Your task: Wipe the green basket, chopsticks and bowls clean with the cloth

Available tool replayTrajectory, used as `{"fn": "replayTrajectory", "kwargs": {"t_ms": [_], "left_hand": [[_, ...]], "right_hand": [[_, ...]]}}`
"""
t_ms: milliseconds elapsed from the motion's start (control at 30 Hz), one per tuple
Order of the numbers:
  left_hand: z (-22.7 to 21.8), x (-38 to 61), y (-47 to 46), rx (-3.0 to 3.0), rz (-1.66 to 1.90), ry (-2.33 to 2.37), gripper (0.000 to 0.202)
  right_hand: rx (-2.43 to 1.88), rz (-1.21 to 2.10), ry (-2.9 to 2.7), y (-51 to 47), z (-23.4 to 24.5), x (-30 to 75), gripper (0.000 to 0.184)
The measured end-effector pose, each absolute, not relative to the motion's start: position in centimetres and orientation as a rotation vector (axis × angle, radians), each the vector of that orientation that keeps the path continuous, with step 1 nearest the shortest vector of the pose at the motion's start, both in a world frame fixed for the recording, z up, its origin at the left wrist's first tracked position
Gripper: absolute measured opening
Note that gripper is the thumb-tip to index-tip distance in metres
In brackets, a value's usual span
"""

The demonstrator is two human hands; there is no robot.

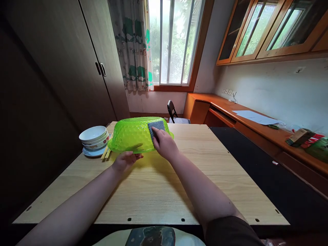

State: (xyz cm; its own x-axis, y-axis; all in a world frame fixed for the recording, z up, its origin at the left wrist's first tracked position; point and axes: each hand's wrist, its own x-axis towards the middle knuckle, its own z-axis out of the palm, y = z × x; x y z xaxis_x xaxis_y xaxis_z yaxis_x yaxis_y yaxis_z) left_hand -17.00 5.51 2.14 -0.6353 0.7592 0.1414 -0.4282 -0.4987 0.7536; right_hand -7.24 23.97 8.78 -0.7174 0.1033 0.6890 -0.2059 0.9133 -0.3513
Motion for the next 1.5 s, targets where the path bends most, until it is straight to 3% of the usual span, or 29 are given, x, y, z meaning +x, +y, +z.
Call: {"fn": "replayTrajectory", "kwargs": {"t_ms": [133,533,733,900,1133,1333,1500], "left_hand": [[2.3,-17.0,5.6,0.576,2.152,0.893,0.035],[2.7,-17.7,5.0,0.573,2.228,0.826,0.024],[3.7,-18.3,4.4,0.51,2.315,0.696,0.029],[4.1,-18.9,4.0,0.464,2.352,0.647,0.032],[4.4,-18.8,4.1,0.584,2.275,0.673,0.032],[3.2,-18.1,4.9,0.824,2.068,0.808,0.039],[2.6,-17.7,5.0,0.921,1.974,0.876,0.033]], "right_hand": [[0.136,0.495,-2.354,23.6,8.8,-7.1,0.042],[0.026,0.575,-2.226,26.5,8.2,-7.7,0.04],[0.2,0.506,-2.121,27.6,7.9,-7.2,0.025],[0.294,0.385,-2.114,28.1,7.6,-7.4,0.035],[0.27,0.365,-2.075,27.3,7.6,-7.4,0.017],[0.385,0.203,-2.114,25.1,8.4,-6.8,0.012],[0.478,0.089,-2.208,23.2,9.1,-6.1,0.015]]}}
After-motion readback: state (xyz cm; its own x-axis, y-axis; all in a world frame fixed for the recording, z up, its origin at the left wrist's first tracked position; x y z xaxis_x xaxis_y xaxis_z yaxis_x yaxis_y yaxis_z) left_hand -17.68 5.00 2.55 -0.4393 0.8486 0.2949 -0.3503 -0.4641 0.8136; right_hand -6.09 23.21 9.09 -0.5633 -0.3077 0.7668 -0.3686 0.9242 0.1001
